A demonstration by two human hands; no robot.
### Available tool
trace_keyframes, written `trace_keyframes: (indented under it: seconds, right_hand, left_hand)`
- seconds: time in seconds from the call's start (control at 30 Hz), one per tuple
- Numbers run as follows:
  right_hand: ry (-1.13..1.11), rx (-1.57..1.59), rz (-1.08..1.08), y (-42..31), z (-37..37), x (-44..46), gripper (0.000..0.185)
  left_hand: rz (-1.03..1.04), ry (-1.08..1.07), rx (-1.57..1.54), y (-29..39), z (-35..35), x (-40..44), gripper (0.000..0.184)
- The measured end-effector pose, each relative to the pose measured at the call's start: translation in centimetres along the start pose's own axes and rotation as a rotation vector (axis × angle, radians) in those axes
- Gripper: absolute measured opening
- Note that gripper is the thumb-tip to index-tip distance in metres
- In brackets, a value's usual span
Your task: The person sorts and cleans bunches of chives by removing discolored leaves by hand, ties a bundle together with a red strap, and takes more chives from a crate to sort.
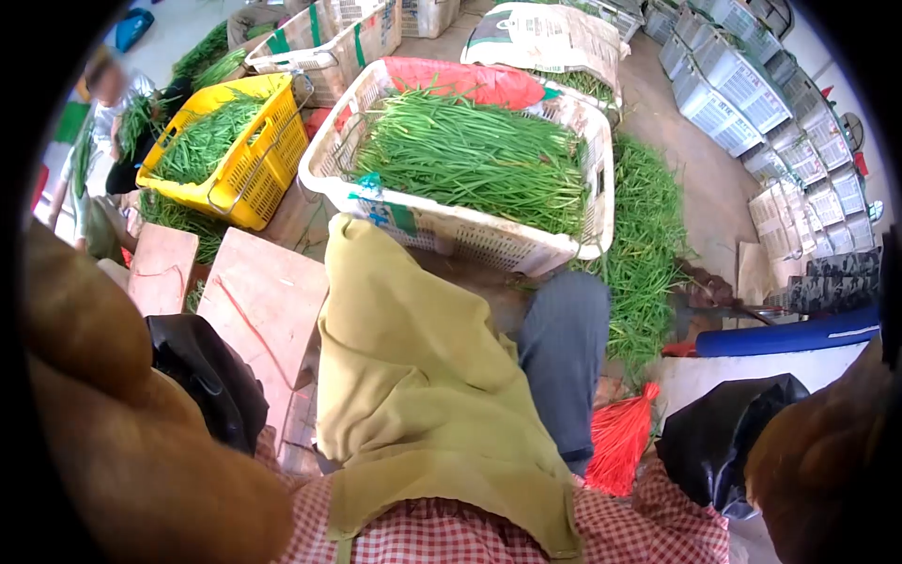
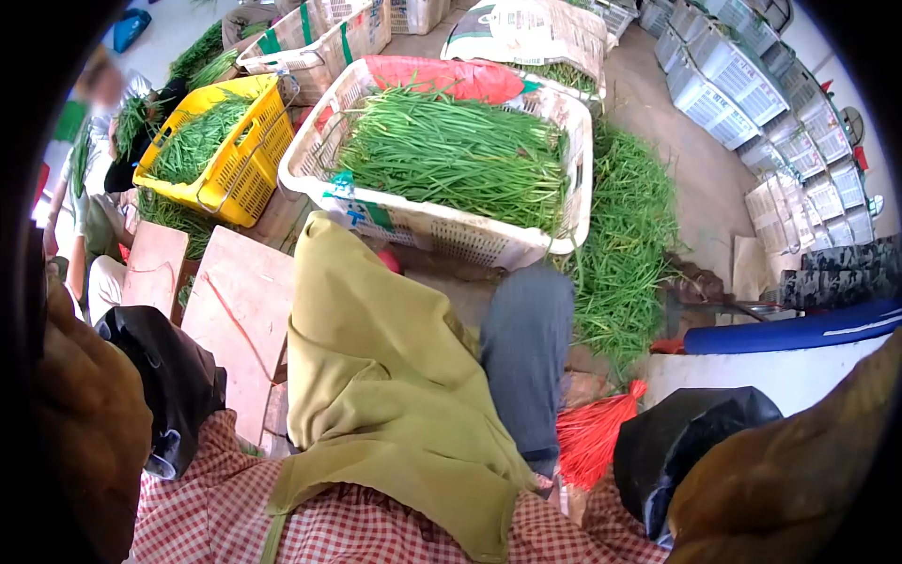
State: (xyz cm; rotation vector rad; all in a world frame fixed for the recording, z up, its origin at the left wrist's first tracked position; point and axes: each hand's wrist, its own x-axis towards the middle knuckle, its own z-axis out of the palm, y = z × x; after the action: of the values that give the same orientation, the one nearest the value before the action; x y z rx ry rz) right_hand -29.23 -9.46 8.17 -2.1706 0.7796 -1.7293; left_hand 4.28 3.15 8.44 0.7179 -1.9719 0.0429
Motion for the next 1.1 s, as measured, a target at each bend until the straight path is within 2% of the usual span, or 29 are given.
trace_keyframes:
  seconds: [0.1, 0.2, 0.23, 0.3, 0.37, 0.4, 0.47, 0.5, 0.57, 0.6, 0.63, 0.7, 0.73, 0.83, 0.9, 0.93, 1.0, 1.03, 1.1]
  right_hand:
    - [-0.089, 0.048, -0.014, -0.9, 2.1, 0.1, 0.010]
    - [-0.222, 0.123, -0.042, -1.8, 4.7, 0.2, 0.010]
    - [-0.254, 0.142, -0.026, -1.4, 5.3, 0.6, 0.010]
    - [-0.301, 0.162, 0.137, 1.4, 6.9, 0.9, 0.011]
    - [-0.355, 0.149, 0.480, 7.0, 9.2, 0.3, 0.011]
    - [-0.448, 0.178, 0.591, 10.4, 10.2, -0.2, 0.010]
    - [-0.589, 0.014, 0.657, 16.4, 12.4, -1.9, 0.013]
    - [-0.653, -0.047, 0.616, 18.8, 13.8, -2.6, 0.013]
    - [-0.760, -0.092, 0.526, 22.1, 16.8, -3.6, 0.021]
    - [-0.782, -0.086, 0.457, 23.5, 18.6, -3.9, 0.026]
    - [-0.856, -0.147, 0.381, 24.5, 20.5, -3.5, 0.032]
    - [-1.018, -0.255, 0.220, 26.6, 24.5, -2.5, 0.049]
    - [-1.061, -0.301, 0.148, 27.7, 26.9, -2.1, 0.056]
    - [-1.084, -0.283, 0.127, 31.0, 35.2, -1.4, 0.063]
    - [-1.046, -0.386, -0.052, 33.8, 41.3, -1.8, 0.075]
    - [-1.052, -0.387, -0.053, 34.5, 44.2, -2.1, 0.075]
    - [-1.107, -0.606, -0.192, 35.4, 49.4, -2.7, 0.091]
    - [-1.116, -0.607, -0.190, 36.0, 51.4, -3.2, 0.091]
    - [-1.114, -0.674, -0.282, 37.1, 54.3, -4.5, 0.104]
  left_hand:
    - [-0.014, 0.047, 0.000, -0.5, 0.7, -0.6, 0.013]
    - [-0.027, 0.189, 0.038, -1.0, 1.4, -1.2, 0.012]
    - [-0.048, 0.258, 0.057, -1.5, 1.5, -1.3, 0.011]
    - [-0.091, 0.435, 0.105, -2.6, 2.2, -1.6, 0.011]
    - [-0.281, 0.561, 0.153, -5.6, 2.6, -1.7, 0.010]
    - [-0.435, 0.557, 0.185, -7.8, 2.5, -1.9, 0.010]
    - [-0.713, 0.420, 0.244, -14.2, 2.3, -3.5, 0.014]
    - [-0.827, 0.417, 0.173, -18.6, 2.7, -6.1, 0.015]
    - [-0.851, 0.520, -0.071, -27.5, 3.9, -12.9, 0.020]
    - [-0.944, 0.615, -0.084, -30.8, 4.9, -15.2, 0.021]
    - [-1.058, 0.551, 0.007, -34.3, 5.2, -18.6, 0.025]
    - [-1.212, 0.556, 0.029, -38.1, 6.4, -21.4, 0.029]
    - [-1.266, 0.558, 0.039, -40.7, 7.3, -23.4, 0.030]
    - [-1.308, 0.652, -0.051, -47.2, 10.0, -26.7, 0.030]
    - [-1.344, 0.588, 0.136, -50.3, 11.2, -28.6, 0.030]
    - [-1.358, 0.555, 0.233, -51.5, 11.6, -29.2, 0.030]
    - [-1.437, 0.510, 0.297, -51.3, 11.7, -28.4, 0.034]
    - [-1.423, 0.462, 0.309, -50.7, 11.4, -27.8, 0.034]
    - [-1.428, 0.405, 0.309, -48.7, 10.7, -26.3, 0.035]
